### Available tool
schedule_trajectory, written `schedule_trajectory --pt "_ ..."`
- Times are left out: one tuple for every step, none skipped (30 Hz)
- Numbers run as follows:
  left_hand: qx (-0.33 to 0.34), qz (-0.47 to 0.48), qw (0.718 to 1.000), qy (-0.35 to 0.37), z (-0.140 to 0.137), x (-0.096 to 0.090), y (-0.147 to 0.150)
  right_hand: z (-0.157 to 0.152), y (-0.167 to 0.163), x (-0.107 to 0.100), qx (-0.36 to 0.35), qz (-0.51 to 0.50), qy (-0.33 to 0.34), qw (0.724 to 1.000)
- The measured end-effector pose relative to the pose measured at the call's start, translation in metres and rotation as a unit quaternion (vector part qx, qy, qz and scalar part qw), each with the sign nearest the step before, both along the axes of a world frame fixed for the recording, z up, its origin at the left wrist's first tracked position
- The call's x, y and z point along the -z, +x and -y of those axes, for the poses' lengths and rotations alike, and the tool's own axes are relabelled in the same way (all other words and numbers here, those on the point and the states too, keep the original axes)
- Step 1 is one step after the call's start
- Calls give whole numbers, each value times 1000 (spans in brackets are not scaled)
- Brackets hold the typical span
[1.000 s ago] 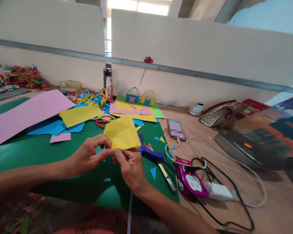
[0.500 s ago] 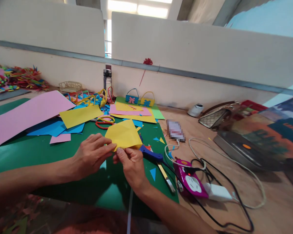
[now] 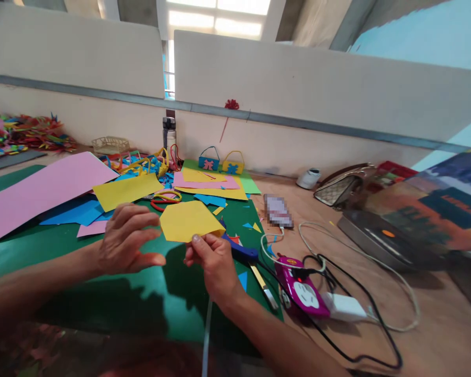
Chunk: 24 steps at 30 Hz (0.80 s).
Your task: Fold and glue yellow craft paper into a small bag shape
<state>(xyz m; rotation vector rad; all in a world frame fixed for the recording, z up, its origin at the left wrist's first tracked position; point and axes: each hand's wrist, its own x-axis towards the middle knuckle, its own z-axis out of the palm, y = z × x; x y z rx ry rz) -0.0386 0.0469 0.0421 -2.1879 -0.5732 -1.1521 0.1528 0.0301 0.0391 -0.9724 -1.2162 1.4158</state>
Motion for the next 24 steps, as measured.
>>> schedule_trajectory --pt "-8 -9 1000 -5 -4 0 -1 -1 0 0 -11 -24 -18 999" --pt "-14 -17 1000 -18 -8 1 -1 -2 0 0 -23 -47 -35 998" --pt "-9 -23 999 -36 -10 2 -1 -3 0 1 -37 -65 -50 996" --pt "4 -23 998 -58 -12 2 0 -3 0 1 -51 -75 -63 994" --pt "21 -14 996 -81 -12 2 1 -3 1 1 -64 -74 -73 993" --pt "38 2 994 -104 -11 1 2 -3 2 1 -74 -59 -74 993" --pt "50 20 990 -128 -9 0 3 -2 4 -1 -79 -30 -63 994" --pt "54 35 986 -155 -7 -3 3 0 7 -4 -74 12 -34 997" --pt "52 44 980 -185 -4 -5 3 1 10 -7 -54 59 9 997" --pt "48 48 974 -218 -2 -8 3 3 13 -11 -20 109 70 991" --pt "44 47 965 -253 -1 -10 3 4 17 -16 31 154 138 978" --pt "42 45 955 -289 0 -13 3 5 20 -21 89 188 204 957" --pt "40 46 944 -323 1 -15 3 5 22 -24 126 216 258 933" --pt "40 50 933 -353 0 -17 4 3 22 -27 139 243 299 912" --pt "42 55 923 -379 0 -18 5 1 22 -29 134 268 329 895" --pt "47 58 912 -403 -1 -20 7 -2 20 -29 114 293 351 882" --pt "57 57 901 -427 -2 -21 9 -6 17 -29 90 313 370 870" --pt "69 52 889 -449 -3 -22 11 -10 15 -27 71 328 388 859" --pt "82 47 878 -469 -4 -23 13 -13 12 -26 51 331 406 850" --pt "95 42 868 -485 -6 -24 15 -16 10 -24 36 329 423 844" --pt "104 41 860 -498 -7 -25 16 -18 8 -24 30 327 433 839" --pt "110 45 855 -505 -8 -26 17 -20 7 -23 28 328 438 837" --pt "113 51 852 -509 -10 -27 17 -20 7 -24 32 333 437 835" --pt "116 57 849 -513 -11 -27 17 -20 8 -25 38 342 433 833"
